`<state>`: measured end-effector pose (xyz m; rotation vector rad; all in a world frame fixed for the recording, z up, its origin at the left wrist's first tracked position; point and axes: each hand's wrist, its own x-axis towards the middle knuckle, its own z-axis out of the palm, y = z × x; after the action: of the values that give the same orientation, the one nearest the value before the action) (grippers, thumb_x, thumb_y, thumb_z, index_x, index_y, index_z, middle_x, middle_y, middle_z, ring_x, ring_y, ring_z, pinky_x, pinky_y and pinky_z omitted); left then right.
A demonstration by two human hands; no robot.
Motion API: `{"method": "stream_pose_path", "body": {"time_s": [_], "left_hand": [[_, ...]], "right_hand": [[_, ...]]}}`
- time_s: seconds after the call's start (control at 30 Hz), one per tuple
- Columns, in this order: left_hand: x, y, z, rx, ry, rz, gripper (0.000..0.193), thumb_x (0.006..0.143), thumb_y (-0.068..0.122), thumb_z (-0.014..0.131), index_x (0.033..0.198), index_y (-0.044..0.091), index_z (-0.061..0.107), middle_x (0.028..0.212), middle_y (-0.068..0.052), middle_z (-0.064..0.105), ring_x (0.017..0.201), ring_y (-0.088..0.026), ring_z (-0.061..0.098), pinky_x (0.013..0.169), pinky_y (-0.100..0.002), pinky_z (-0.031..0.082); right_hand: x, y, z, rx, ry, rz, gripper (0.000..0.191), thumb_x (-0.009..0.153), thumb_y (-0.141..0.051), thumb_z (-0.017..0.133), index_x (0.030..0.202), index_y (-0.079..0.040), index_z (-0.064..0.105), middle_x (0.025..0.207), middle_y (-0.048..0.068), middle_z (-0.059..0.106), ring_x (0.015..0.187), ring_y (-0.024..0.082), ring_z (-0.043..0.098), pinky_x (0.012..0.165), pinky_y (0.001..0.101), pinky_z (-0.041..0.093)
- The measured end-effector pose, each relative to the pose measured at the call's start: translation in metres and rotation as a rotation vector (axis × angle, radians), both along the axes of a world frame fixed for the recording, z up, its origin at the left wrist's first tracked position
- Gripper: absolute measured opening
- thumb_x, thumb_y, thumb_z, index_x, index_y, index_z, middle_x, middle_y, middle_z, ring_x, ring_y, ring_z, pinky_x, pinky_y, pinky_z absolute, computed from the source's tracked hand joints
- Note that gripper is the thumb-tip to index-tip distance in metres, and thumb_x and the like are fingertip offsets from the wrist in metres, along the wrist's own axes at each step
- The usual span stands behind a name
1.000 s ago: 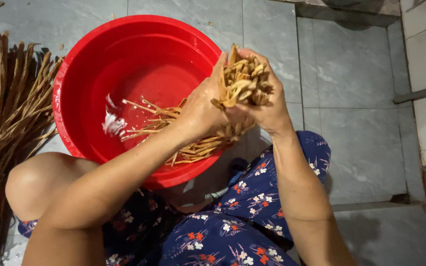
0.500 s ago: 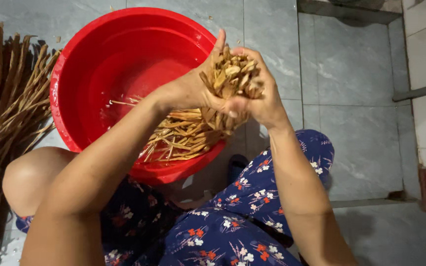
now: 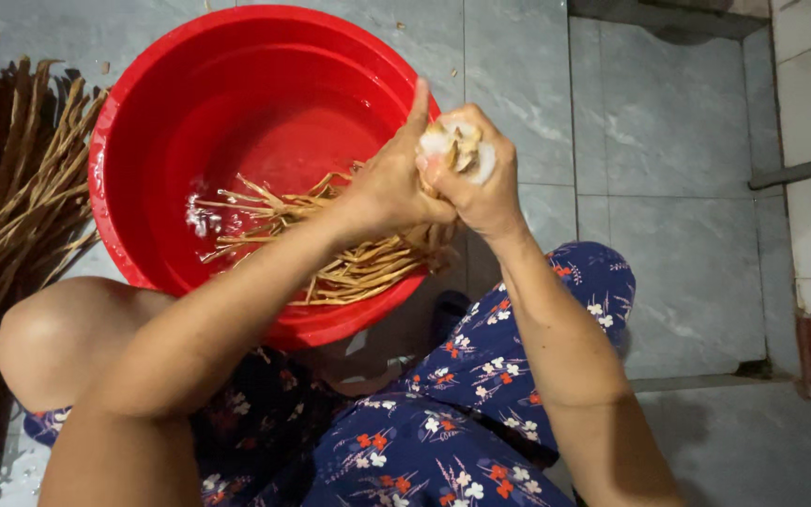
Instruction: The person sits on a tiled floor and repeatedly submerges bundles of dried stalks in a red basin of water, then removes them and ties them into bundles. The person handles the stalks by hand, soaking and bundling them in sequence.
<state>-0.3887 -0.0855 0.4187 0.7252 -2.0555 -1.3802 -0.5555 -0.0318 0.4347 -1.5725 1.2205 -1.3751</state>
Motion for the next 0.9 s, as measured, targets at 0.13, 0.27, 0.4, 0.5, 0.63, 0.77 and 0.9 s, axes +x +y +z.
{"method": "stream_pose_path", "body": {"time_s": [0.13, 0.27, 0.4, 0.5, 0.63, 0.77, 0.9], "left_hand": [[0.014, -0.023, 0.0, -0.316, -0.066, -0.17, 0.165, 0.056, 0.04, 0.106, 0.156, 0.003, -0.02, 0.165, -0.035, 0.022, 0.154, -0.04, 0.023, 0.124, -0.044, 0.024], [0.009, -0.021, -0.003, 0.18, 0.142, -0.257, 0.153, 0.06, 0.038, 0.1, 0.16, 0.004, -0.01, 0.16, -0.023, 0.037, 0.151, -0.03, 0.038, 0.125, -0.04, 0.031], [0.003, -0.017, -0.006, 0.124, 0.175, -0.236, 0.11, 0.068, 0.03, 0.1, 0.152, 0.002, 0.034, 0.151, -0.016, 0.043, 0.142, -0.026, 0.047, 0.119, -0.038, 0.041], [0.003, -0.012, -0.007, 0.22, 0.11, -0.191, 0.081, 0.067, 0.03, 0.095, 0.134, 0.004, 0.056, 0.126, -0.008, 0.068, 0.12, -0.019, 0.065, 0.106, -0.035, 0.053], [-0.001, -0.009, -0.006, 0.121, -0.015, -0.118, 0.063, 0.068, 0.032, 0.09, 0.12, 0.005, 0.067, 0.112, -0.006, 0.074, 0.106, -0.016, 0.071, 0.096, -0.032, 0.057], [-0.008, -0.002, -0.01, 0.141, -0.016, 0.023, 0.063, 0.064, 0.028, 0.084, 0.118, 0.003, 0.064, 0.11, -0.012, 0.073, 0.103, -0.023, 0.072, 0.094, -0.036, 0.057], [-0.012, 0.002, -0.016, 0.029, 0.007, 0.075, 0.063, 0.065, 0.028, 0.085, 0.118, 0.003, 0.062, 0.111, -0.015, 0.071, 0.106, -0.03, 0.068, 0.096, -0.042, 0.054]], "right_hand": [[-0.002, 0.004, 0.004, 0.005, -0.031, 0.038, 0.026, 0.09, -0.011, 0.071, 0.113, -0.003, 0.062, 0.1, -0.001, 0.064, 0.092, 0.008, 0.061, 0.086, 0.0237, 0.052], [0.004, 0.005, 0.022, -0.089, -0.039, 0.063, 0.028, 0.092, -0.015, 0.071, 0.115, -0.002, 0.061, 0.109, 0.004, 0.063, 0.102, 0.01, 0.06, 0.094, 0.0257, 0.05], [0.008, 0.004, 0.04, -0.141, 0.032, 0.171, 0.033, 0.09, -0.014, 0.064, 0.119, 0.001, 0.06, 0.126, 0.013, 0.064, 0.121, 0.02, 0.062, 0.117, 0.0341, 0.04], [0.005, 0.002, 0.044, -0.07, 0.085, 0.246, 0.03, 0.093, -0.015, 0.07, 0.117, 0.001, 0.066, 0.124, 0.014, 0.067, 0.119, 0.021, 0.065, 0.112, 0.0346, 0.046], [0.002, -0.003, 0.031, -0.008, -0.02, 0.277, 0.019, 0.094, -0.015, 0.077, 0.098, -0.001, 0.065, 0.107, 0.009, 0.066, 0.1, 0.016, 0.065, 0.092, 0.0304, 0.053], [0.001, -0.003, 0.013, -0.037, 0.075, 0.079, 0.015, 0.098, -0.014, 0.072, 0.095, -0.004, 0.062, 0.092, 0.002, 0.062, 0.085, 0.01, 0.056, 0.08, 0.0264, 0.048], [0.001, -0.002, 0.002, -0.037, 0.082, 0.018, 0.015, 0.102, -0.014, 0.07, 0.096, -0.005, 0.06, 0.084, -0.001, 0.058, 0.079, 0.007, 0.052, 0.074, 0.0253, 0.047]]}}
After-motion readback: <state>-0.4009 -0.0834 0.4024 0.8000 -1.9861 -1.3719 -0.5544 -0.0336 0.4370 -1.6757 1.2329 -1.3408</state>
